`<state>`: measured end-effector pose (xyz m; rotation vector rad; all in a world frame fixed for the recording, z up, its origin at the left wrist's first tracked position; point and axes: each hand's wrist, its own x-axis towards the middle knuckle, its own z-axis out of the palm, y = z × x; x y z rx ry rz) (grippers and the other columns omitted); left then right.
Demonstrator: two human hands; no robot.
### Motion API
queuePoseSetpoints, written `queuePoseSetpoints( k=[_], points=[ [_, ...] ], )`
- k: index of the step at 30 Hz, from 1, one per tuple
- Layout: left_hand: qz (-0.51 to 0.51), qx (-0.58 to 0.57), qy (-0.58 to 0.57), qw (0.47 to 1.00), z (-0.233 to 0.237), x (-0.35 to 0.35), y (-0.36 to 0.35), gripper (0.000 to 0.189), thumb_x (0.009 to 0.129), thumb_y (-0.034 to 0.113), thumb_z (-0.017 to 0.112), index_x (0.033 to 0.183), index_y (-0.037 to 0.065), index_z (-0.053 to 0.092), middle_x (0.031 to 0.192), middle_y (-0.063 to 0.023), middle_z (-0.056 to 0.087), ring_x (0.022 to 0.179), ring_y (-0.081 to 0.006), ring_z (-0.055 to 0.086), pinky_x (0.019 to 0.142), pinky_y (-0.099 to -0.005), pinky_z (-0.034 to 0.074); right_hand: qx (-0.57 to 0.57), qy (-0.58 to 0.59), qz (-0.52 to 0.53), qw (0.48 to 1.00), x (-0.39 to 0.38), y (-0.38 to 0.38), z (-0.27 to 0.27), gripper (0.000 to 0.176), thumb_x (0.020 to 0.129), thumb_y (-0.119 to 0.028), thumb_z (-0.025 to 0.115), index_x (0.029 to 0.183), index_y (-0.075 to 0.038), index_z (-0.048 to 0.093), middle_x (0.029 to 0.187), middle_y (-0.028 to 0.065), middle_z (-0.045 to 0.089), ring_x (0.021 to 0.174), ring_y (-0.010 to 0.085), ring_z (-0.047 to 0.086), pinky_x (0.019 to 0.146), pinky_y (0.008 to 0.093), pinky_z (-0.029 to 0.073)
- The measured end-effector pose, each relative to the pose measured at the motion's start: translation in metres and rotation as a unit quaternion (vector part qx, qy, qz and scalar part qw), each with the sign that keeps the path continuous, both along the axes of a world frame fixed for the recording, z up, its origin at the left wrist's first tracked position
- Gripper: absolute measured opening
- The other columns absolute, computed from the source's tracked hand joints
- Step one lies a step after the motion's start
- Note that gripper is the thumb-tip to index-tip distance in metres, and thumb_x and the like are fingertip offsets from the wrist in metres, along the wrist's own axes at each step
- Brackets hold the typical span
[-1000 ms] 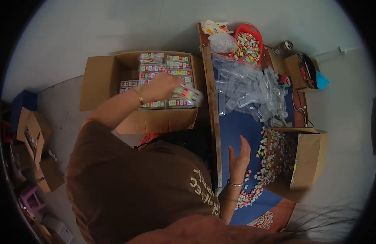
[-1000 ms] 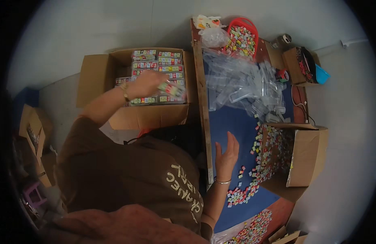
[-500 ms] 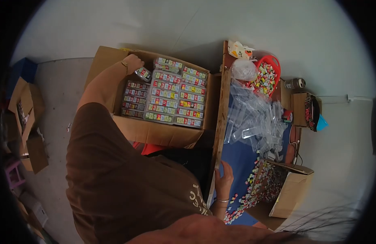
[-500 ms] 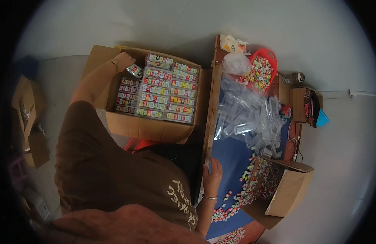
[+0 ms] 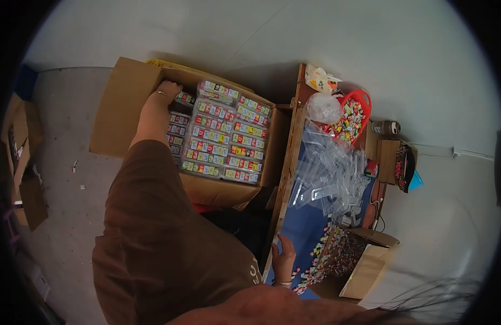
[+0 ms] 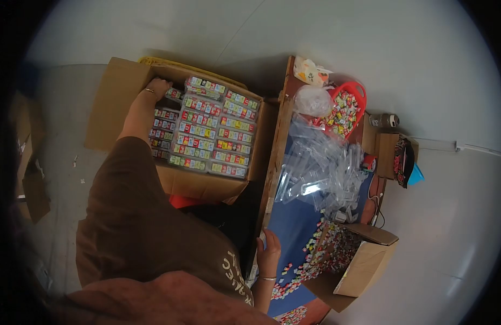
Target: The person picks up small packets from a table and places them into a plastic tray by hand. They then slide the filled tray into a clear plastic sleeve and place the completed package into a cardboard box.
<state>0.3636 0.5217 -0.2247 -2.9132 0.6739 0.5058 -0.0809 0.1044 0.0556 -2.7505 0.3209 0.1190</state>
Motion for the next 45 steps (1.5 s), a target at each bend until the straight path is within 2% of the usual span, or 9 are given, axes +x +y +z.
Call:
queuePoseSetpoints(
  k=[11,20,22,26,28,32,37,40,45],
  points=[
    [0.020,0.021,0.036,0.999,-0.053,-0.009,-0.001,0.026,0.092,0.009,0.050,0.110,0.011,0.068,0.102,-0.0136,0.072,0.097,-0.0313,0.069,0.087,-0.0436,0.054,-0.030,0.001,-0.008,1.000,0.001,0.001,0.001,0.029,0.082,-0.003,0.070,0.111,-0.003,0.066,0.109,0.0184,0.067,0.100,0.0385,0.064,0.087,0.0431,0.051],
    [0.035,0.021,0.127,0.991,-0.025,0.001,0.001,0.033,0.096,0.010,0.044,0.118,0.008,0.068,0.124,-0.0174,0.065,0.116,-0.0316,0.063,0.097,-0.0437,0.051,-0.025,0.002,0.004,1.000,-0.006,-0.006,-0.011,0.026,0.083,-0.002,0.068,0.109,-0.004,0.067,0.108,0.0183,0.068,0.099,0.0387,0.065,0.086,0.0432,0.052],
    [0.033,0.052,0.282,0.957,-0.052,0.026,0.007,0.049,0.076,0.017,0.074,0.124,0.007,0.065,0.126,-0.0184,0.064,0.114,-0.0329,0.064,0.093,-0.0424,0.053,-0.022,-0.002,0.013,1.000,-0.005,-0.007,-0.012,0.026,0.083,-0.002,0.067,0.109,-0.004,0.067,0.108,0.0186,0.068,0.099,0.0387,0.065,0.086,0.0433,0.052],
    [-0.001,0.085,0.318,0.944,0.055,0.016,-0.018,0.055,0.078,0.026,0.076,0.128,0.007,0.063,0.132,-0.0178,0.061,0.120,-0.0327,0.059,0.095,-0.0428,0.052,-0.014,0.003,0.013,1.000,-0.005,-0.005,-0.011,0.025,0.084,-0.001,0.065,0.109,-0.003,0.067,0.108,0.0190,0.068,0.099,0.0385,0.065,0.087,0.0432,0.052],
    [0.069,0.008,0.372,0.926,0.073,0.017,-0.021,0.054,0.085,0.040,0.068,0.127,0.007,0.065,0.131,-0.0172,0.062,0.123,-0.0333,0.057,0.101,-0.0440,0.048,-0.011,0.004,0.013,1.000,-0.008,-0.004,-0.013,0.025,0.084,-0.001,0.065,0.109,-0.003,0.067,0.108,0.0190,0.068,0.098,0.0384,0.066,0.087,0.0431,0.052],
    [0.113,-0.075,0.259,0.956,-0.019,0.030,-0.012,0.053,0.092,0.050,0.056,0.124,0.009,0.067,0.130,-0.0163,0.063,0.123,-0.0333,0.056,0.105,-0.0444,0.044,-0.012,0.003,0.019,1.000,-0.009,-0.001,-0.017,0.024,0.085,-0.001,0.065,0.108,-0.003,0.067,0.107,0.0181,0.068,0.098,0.0375,0.065,0.086,0.0427,0.053],
    [0.109,-0.126,0.279,0.946,-0.025,-0.003,-0.016,0.051,0.098,0.049,0.045,0.112,0.009,0.073,0.123,-0.0216,0.065,0.118,-0.0357,0.058,0.103,-0.0449,0.043,-0.019,0.000,0.018,1.000,-0.008,0.000,-0.017,0.023,0.084,-0.001,0.065,0.107,-0.004,0.067,0.106,0.0170,0.068,0.098,0.0362,0.065,0.085,0.0423,0.053],
    [0.089,-0.097,0.282,0.950,-0.015,-0.007,-0.022,0.062,0.095,0.054,0.046,0.113,0.000,0.071,0.127,-0.0223,0.063,0.119,-0.0369,0.059,0.104,-0.0441,0.044,-0.027,-0.003,0.025,0.999,-0.009,-0.001,-0.020,0.023,0.084,-0.001,0.066,0.107,-0.004,0.067,0.106,0.0167,0.068,0.097,0.0359,0.065,0.084,0.0423,0.053],
    [0.120,-0.104,0.269,0.950,-0.007,-0.015,-0.027,0.063,0.096,0.055,0.044,0.117,0.002,0.069,0.128,-0.0228,0.062,0.120,-0.0364,0.058,0.105,-0.0435,0.043,-0.026,-0.010,0.037,0.999,-0.010,-0.002,-0.022,0.022,0.084,-0.001,0.065,0.106,-0.004,0.067,0.103,0.0162,0.068,0.095,0.0357,0.064,0.083,0.0422,0.053]
  ],
)
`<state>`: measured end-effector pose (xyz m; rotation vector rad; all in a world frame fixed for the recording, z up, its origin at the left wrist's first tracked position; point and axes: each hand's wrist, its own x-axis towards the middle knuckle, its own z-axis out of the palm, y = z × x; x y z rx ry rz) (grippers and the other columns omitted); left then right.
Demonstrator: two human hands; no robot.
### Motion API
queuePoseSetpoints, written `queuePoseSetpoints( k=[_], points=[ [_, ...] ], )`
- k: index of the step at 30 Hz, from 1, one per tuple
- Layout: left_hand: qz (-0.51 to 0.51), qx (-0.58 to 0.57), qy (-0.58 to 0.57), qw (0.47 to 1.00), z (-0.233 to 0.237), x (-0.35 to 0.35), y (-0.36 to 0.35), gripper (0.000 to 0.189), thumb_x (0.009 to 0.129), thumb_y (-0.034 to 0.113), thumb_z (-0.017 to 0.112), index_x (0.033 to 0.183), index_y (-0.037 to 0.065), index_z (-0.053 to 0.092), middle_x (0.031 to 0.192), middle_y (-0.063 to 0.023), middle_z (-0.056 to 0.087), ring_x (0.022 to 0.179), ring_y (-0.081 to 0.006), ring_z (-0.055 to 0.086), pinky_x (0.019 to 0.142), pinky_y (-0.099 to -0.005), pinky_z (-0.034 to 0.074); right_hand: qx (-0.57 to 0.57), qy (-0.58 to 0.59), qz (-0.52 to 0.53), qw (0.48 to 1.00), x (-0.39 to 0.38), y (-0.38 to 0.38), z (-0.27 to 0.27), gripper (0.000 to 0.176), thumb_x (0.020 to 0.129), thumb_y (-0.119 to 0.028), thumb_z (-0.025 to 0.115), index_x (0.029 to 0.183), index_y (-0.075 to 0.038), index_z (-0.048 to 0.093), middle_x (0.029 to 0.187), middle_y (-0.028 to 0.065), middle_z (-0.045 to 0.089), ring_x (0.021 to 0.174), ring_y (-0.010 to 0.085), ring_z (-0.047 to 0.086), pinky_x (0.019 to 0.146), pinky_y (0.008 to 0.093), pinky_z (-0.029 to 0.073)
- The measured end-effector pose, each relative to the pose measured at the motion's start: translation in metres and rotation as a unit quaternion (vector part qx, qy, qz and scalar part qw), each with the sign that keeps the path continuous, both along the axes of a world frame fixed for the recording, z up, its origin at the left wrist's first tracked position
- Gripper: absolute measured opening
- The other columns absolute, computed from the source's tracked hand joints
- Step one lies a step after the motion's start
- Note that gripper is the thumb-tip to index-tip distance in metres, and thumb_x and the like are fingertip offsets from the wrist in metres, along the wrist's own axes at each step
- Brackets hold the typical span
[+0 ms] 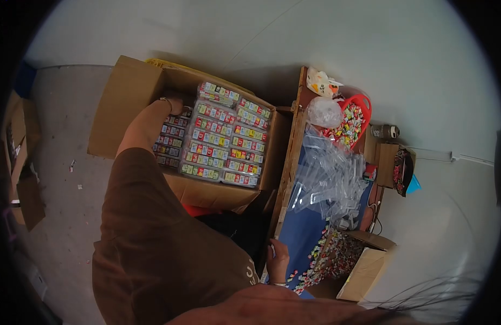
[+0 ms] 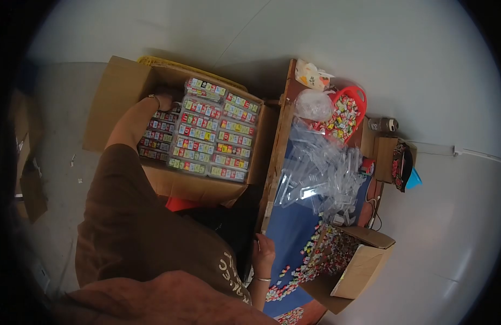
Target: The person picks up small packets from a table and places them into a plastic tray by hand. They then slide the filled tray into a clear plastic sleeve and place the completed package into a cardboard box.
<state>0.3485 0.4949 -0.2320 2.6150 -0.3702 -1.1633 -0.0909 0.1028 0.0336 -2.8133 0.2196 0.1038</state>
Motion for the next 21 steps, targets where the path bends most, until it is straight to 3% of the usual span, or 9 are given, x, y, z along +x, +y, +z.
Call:
queuePoseSetpoints(
  k=[4,8,10,14,16,17,19,20,21],
  points=[
    [-0.004,-0.014,0.021,1.000,0.010,0.003,0.001,0.065,0.097,0.057,0.041,0.123,0.002,0.066,0.131,-0.0226,0.060,0.123,-0.0357,0.057,0.106,-0.0441,0.041,-0.003,0.003,-0.001,1.000,-0.001,0.002,0.002,0.022,0.084,0.000,0.065,0.106,-0.003,0.067,0.103,0.0162,0.068,0.095,0.0355,0.064,0.083,0.0422,0.053],
    [-0.001,-0.008,-0.012,1.000,-0.025,0.008,0.001,0.065,0.097,0.057,0.040,0.123,0.004,0.067,0.133,-0.0217,0.059,0.125,-0.0351,0.055,0.107,-0.0452,0.041,0.004,-0.007,-0.005,1.000,-0.005,0.003,0.000,0.022,0.084,-0.001,0.065,0.105,-0.003,0.067,0.103,0.0162,0.068,0.095,0.0355,0.064,0.083,0.0421,0.053],
    [0.022,-0.039,-0.055,0.998,-0.014,0.004,0.000,0.058,0.100,0.053,0.038,0.116,0.006,0.069,0.115,-0.0224,0.067,0.110,-0.0390,0.062,0.101,-0.0478,0.044,0.008,-0.011,-0.011,1.000,-0.007,0.003,-0.001,0.021,0.084,-0.001,0.065,0.105,-0.003,0.067,0.102,0.0162,0.068,0.095,0.0356,0.064,0.083,0.0420,0.053],
    [0.055,-0.055,-0.012,0.997,0.014,0.008,0.006,0.058,0.100,0.052,0.038,0.120,0.007,0.068,0.123,-0.0216,0.065,0.118,-0.0366,0.060,0.105,-0.0450,0.043,0.011,-0.023,-0.020,0.999,-0.012,0.001,0.001,0.020,0.084,0.000,0.065,0.104,-0.002,0.068,0.100,0.0165,0.069,0.093,0.0357,0.065,0.082,0.0421,0.053],
    [0.133,-0.142,-0.253,0.948,0.024,0.001,0.017,0.052,0.102,0.044,0.041,0.113,0.002,0.069,0.111,-0.0194,0.070,0.108,-0.0379,0.064,0.098,-0.0439,0.048,0.022,-0.027,-0.026,0.999,-0.016,0.001,0.001,0.020,0.084,0.000,0.064,0.103,-0.002,0.068,0.099,0.0166,0.069,0.092,0.0356,0.065,0.081,0.0422,0.054],
    [0.127,-0.135,-0.254,0.949,0.031,-0.002,0.023,0.052,0.102,0.044,0.041,0.113,0.002,0.069,0.111,-0.0194,0.070,0.108,-0.0379,0.064,0.098,-0.0439,0.048,0.026,-0.044,-0.038,0.998,-0.020,-0.001,0.001,0.019,0.085,0.001,0.064,0.103,-0.001,0.068,0.099,0.0169,0.068,0.092,0.0358,0.065,0.080,0.0423,0.053],
    [0.261,-0.260,-0.376,0.850,0.072,-0.017,0.035,0.040,0.102,0.033,0.048,0.107,-0.001,0.069,0.100,-0.0155,0.073,0.095,-0.0316,0.070,0.087,-0.0395,0.054,0.037,-0.059,-0.054,0.996,-0.026,-0.002,-0.001,0.018,0.085,0.002,0.063,0.103,-0.001,0.068,0.098,0.0172,0.068,0.091,0.0360,0.065,0.079,0.0424,0.053],
    [0.255,-0.256,-0.377,0.853,0.079,-0.025,0.038,0.040,0.102,0.033,0.048,0.107,-0.001,0.069,0.100,-0.0155,0.073,0.095,-0.0316,0.070,0.087,-0.0395,0.054,0.044,-0.073,-0.065,0.994,-0.030,-0.003,-0.003,0.018,0.086,0.002,0.063,0.102,0.000,0.068,0.097,0.0175,0.068,0.090,0.0362,0.065,0.079,0.0423,0.053],
    [0.321,-0.329,-0.383,0.801,0.085,-0.035,0.039,0.035,0.102,0.028,0.051,0.107,-0.001,0.069,0.096,-0.0141,0.073,0.090,-0.0268,0.071,0.083,-0.0366,0.055,0.049,-0.088,-0.075,0.992,-0.033,-0.004,-0.005,0.017,0.086,0.003,0.062,0.102,0.000,0.068,0.097,0.0177,0.068,0.090,0.0364,0.065,0.078,0.0422,0.053]
  ],
)
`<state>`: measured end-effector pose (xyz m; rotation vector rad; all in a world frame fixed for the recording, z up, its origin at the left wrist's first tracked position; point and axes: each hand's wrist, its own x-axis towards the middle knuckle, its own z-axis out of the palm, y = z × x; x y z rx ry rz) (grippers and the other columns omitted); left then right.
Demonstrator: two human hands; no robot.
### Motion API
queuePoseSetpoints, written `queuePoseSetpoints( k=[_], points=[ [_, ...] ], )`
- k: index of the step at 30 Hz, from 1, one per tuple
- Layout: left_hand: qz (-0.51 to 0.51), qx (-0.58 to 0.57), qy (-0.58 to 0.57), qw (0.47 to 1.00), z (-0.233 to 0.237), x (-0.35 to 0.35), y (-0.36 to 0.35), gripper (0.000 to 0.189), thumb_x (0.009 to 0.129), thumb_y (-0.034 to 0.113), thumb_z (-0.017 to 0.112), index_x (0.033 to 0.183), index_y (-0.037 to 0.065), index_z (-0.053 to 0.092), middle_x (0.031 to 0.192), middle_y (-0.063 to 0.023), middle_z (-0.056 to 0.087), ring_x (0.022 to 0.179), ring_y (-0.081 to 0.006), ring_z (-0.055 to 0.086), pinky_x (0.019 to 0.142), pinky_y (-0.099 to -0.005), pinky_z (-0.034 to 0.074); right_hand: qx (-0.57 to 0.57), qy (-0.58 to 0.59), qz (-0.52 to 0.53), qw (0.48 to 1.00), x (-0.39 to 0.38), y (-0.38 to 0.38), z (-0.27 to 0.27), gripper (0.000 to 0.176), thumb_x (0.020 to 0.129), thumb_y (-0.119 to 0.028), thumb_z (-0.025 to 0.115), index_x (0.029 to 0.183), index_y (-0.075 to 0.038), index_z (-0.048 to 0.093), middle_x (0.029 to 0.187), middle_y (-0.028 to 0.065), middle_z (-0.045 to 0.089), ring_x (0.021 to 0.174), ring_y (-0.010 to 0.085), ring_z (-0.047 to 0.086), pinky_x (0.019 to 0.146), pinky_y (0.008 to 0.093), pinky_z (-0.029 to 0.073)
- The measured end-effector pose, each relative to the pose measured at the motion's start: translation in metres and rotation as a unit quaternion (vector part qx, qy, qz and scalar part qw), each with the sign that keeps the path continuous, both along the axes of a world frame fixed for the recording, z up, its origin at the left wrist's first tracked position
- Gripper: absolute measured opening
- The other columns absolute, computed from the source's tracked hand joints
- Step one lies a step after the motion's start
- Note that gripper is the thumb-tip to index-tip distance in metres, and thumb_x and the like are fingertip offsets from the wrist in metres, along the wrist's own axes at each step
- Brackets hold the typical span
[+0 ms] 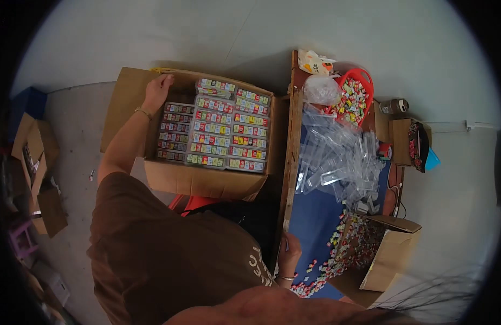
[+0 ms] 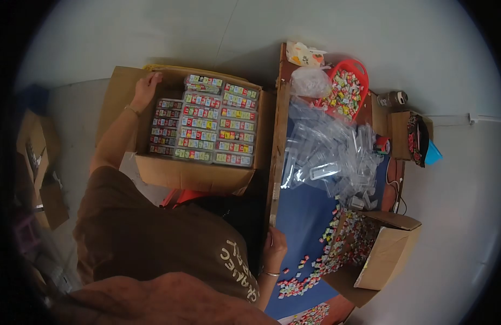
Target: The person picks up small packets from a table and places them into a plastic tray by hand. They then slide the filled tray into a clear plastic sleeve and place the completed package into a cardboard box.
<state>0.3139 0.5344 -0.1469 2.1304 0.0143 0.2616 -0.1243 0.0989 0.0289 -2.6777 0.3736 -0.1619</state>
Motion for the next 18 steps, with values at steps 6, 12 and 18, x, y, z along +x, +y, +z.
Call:
queuePoseSetpoints(
  k=[6,12,18],
  points=[
    [-0.042,-0.161,-0.028,0.986,0.065,-0.103,-0.102,0.021,0.100,0.015,0.055,0.102,-0.001,0.068,0.090,-0.0088,0.073,0.079,-0.0142,0.068,0.073,-0.0298,0.054,0.031,-0.066,-0.058,0.996,-0.017,-0.005,-0.016,0.020,0.088,0.002,0.061,0.107,0.000,0.067,0.104,0.0185,0.067,0.094,0.0369,0.065,0.082,0.0412,0.053],
    [-0.478,-0.079,-0.135,0.864,0.122,-0.202,-0.292,0.012,0.089,0.006,0.062,0.098,0.005,0.069,0.088,-0.0102,0.069,0.081,-0.0282,0.066,0.076,-0.0382,0.053,0.051,-0.173,-0.148,0.972,-0.049,-0.011,-0.034,0.017,0.088,0.002,0.061,0.104,0.000,0.067,0.105,0.0174,0.067,0.095,0.0365,0.066,0.081,0.0397,0.054],
    [-0.553,0.001,-0.282,0.784,0.140,-0.219,-0.473,0.013,0.084,0.014,0.068,0.093,0.005,0.069,0.096,-0.0095,0.067,0.091,-0.0280,0.063,0.079,-0.0401,0.052,0.078,-0.177,-0.173,0.966,-0.073,-0.003,-0.056,0.015,0.087,-0.001,0.063,0.101,-0.001,0.068,0.103,0.0156,0.068,0.092,0.0346,0.066,0.080,0.0401,0.053]
  ],
)
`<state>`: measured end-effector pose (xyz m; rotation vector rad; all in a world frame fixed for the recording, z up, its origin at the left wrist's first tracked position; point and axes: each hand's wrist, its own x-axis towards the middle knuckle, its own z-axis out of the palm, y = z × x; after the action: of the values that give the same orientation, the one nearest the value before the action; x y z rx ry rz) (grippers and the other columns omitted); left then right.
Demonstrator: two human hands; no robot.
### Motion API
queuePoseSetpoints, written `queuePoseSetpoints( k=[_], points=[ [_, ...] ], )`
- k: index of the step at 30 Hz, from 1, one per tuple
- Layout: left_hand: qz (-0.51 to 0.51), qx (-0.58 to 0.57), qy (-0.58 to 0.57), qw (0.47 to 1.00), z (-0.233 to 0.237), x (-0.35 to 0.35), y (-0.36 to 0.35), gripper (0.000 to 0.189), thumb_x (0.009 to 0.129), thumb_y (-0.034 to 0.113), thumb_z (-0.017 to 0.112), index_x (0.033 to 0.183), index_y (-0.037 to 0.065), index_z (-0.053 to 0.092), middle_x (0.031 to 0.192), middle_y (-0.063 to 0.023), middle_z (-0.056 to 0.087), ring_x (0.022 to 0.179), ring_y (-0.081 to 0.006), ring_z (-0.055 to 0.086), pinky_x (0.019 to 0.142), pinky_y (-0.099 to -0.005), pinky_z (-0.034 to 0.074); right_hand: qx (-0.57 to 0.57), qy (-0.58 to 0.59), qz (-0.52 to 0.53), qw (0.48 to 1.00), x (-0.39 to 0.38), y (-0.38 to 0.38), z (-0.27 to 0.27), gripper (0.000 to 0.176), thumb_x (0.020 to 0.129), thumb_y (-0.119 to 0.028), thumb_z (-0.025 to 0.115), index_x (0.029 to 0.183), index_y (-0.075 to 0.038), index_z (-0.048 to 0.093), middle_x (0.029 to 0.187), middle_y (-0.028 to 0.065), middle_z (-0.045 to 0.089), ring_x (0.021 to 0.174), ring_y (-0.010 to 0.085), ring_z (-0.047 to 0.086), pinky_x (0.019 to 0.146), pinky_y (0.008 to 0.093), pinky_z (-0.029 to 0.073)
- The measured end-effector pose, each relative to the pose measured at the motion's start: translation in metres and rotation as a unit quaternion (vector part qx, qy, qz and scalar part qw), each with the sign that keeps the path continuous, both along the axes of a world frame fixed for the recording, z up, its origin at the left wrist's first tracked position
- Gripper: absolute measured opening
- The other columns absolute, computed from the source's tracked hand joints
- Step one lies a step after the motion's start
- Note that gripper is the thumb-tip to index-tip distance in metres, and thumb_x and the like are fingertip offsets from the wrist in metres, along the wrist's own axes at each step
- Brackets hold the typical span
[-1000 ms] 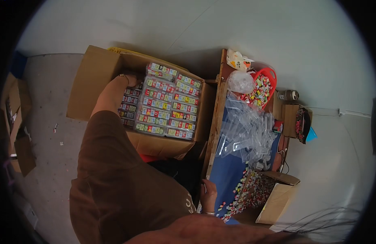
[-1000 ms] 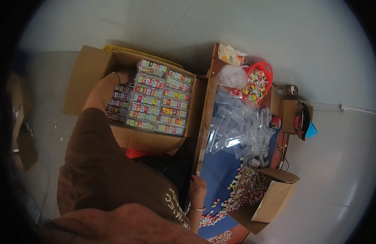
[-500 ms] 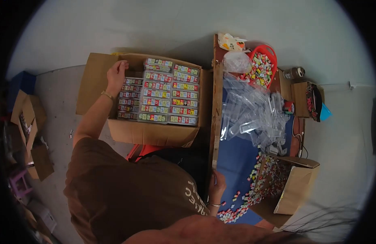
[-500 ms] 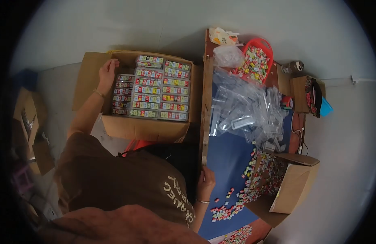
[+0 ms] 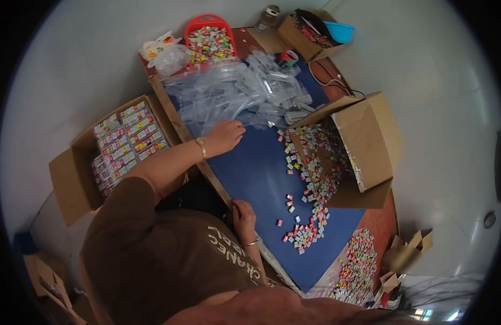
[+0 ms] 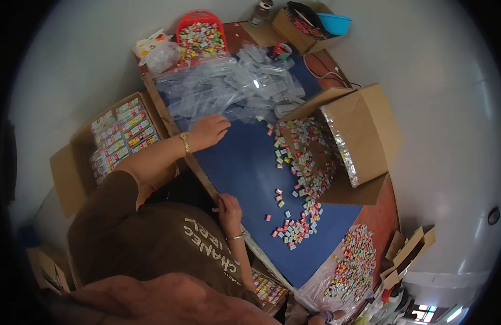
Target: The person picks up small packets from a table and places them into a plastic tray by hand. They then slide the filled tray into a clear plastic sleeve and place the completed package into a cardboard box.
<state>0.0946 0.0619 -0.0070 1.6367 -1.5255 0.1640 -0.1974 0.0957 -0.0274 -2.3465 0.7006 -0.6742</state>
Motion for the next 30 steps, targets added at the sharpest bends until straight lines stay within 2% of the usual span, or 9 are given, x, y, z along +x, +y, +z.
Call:
queuePoseSetpoints(
  k=[2,3,5,11,17,19,22,24,30],
  points=[
    [0.062,0.087,-0.174,0.979,0.001,-0.002,-0.045,0.014,0.083,0.014,0.067,0.092,0.004,0.068,0.097,-0.0111,0.064,0.093,-0.0287,0.062,0.081,-0.0409,0.051,0.017,-0.006,-0.007,1.000,-0.003,-0.003,-0.002,0.014,0.087,-0.002,0.063,0.100,-0.001,0.068,0.102,0.0152,0.069,0.092,0.0346,0.066,0.080,0.0401,0.053],
    [0.049,0.082,-0.178,0.979,-0.008,-0.001,-0.065,0.014,0.083,0.014,0.067,0.092,0.004,0.068,0.097,-0.0111,0.064,0.093,-0.0287,0.062,0.081,-0.0409,0.051,0.036,-0.009,0.002,0.999,-0.006,-0.004,-0.003,0.012,0.088,-0.003,0.063,0.099,-0.002,0.068,0.100,0.0147,0.069,0.092,0.0345,0.066,0.080,0.0402,0.053],
    [0.108,0.248,-0.186,0.945,-0.032,0.006,-0.088,0.013,0.083,0.011,0.062,0.093,0.003,0.067,0.096,-0.0118,0.062,0.092,-0.0287,0.061,0.080,-0.0419,0.052,0.049,-0.017,-0.016,0.999,-0.012,-0.006,-0.001,0.011,0.088,-0.004,0.063,0.097,-0.002,0.068,0.099,0.0144,0.069,0.092,0.0346,0.065,0.081,0.0402,0.053],
    [-0.022,0.182,-0.144,0.972,-0.043,-0.041,-0.061,0.015,0.080,0.006,0.058,0.093,0.005,0.065,0.096,-0.0113,0.060,0.094,-0.0288,0.060,0.078,-0.0397,0.052,0.118,-0.061,-0.062,0.989,-0.038,-0.040,-0.005,0.012,0.087,-0.002,0.065,0.098,-0.001,0.069,0.098,0.0144,0.070,0.092,0.0315,0.068,0.081,0.0361,0.054],
    [-0.242,0.157,-0.076,0.954,-0.038,-0.121,-0.002,0.033,0.078,0.014,0.071,0.110,0.007,0.065,0.108,-0.0102,0.057,0.108,-0.0291,0.054,0.100,-0.0473,0.042,-0.136,-0.046,-0.129,0.981,-0.017,-0.240,0.033,0.033,0.089,-0.018,0.068,0.118,-0.004,0.063,0.118,0.0186,0.064,0.113,0.0365,0.058,0.099,0.0446,0.044],
    [-0.230,0.178,-0.114,0.950,-0.036,-0.130,0.000,0.048,0.083,0.019,0.070,0.128,0.009,0.057,0.124,-0.0127,0.052,0.124,-0.0297,0.045,0.110,-0.0552,0.029,-0.084,-0.031,-0.155,0.984,-0.009,-0.326,0.015,0.048,0.094,-0.033,0.063,0.133,-0.006,0.056,0.131,0.0213,0.057,0.123,0.0380,0.052,0.104,0.0446,0.041],
    [-0.248,0.234,-0.146,0.929,-0.042,-0.132,-0.004,0.059,0.086,0.027,0.069,0.138,0.010,0.048,0.135,-0.0137,0.046,0.133,-0.0306,0.039,0.112,-0.0588,0.024,0.004,0.056,-0.192,0.980,0.000,-0.412,0.040,0.064,0.092,-0.047,0.060,0.140,-0.007,0.049,0.142,0.0215,0.049,0.132,0.0394,0.044,0.110,0.0480,0.035],
    [-0.243,0.249,-0.164,0.923,-0.038,-0.133,-0.005,0.059,0.086,0.031,0.068,0.138,0.009,0.048,0.135,-0.0137,0.046,0.133,-0.0309,0.038,0.113,-0.0584,0.024,-0.214,-0.002,-0.291,0.932,0.010,-0.482,-0.005,0.075,0.089,-0.054,0.060,0.145,-0.007,0.043,0.150,0.0197,0.040,0.139,0.0399,0.035,0.114,0.0515,0.028],
    [-0.264,0.288,-0.124,0.912,-0.032,-0.129,-0.009,0.062,0.084,0.036,0.069,0.136,0.009,0.049,0.134,-0.0136,0.046,0.131,-0.0314,0.040,0.112,-0.0589,0.024,-0.164,0.001,-0.260,0.951,0.026,-0.487,-0.022,0.074,0.088,-0.053,0.061,0.145,-0.010,0.044,0.151,0.0186,0.039,0.139,0.0394,0.034,0.115,0.0520,0.027]
  ],
)
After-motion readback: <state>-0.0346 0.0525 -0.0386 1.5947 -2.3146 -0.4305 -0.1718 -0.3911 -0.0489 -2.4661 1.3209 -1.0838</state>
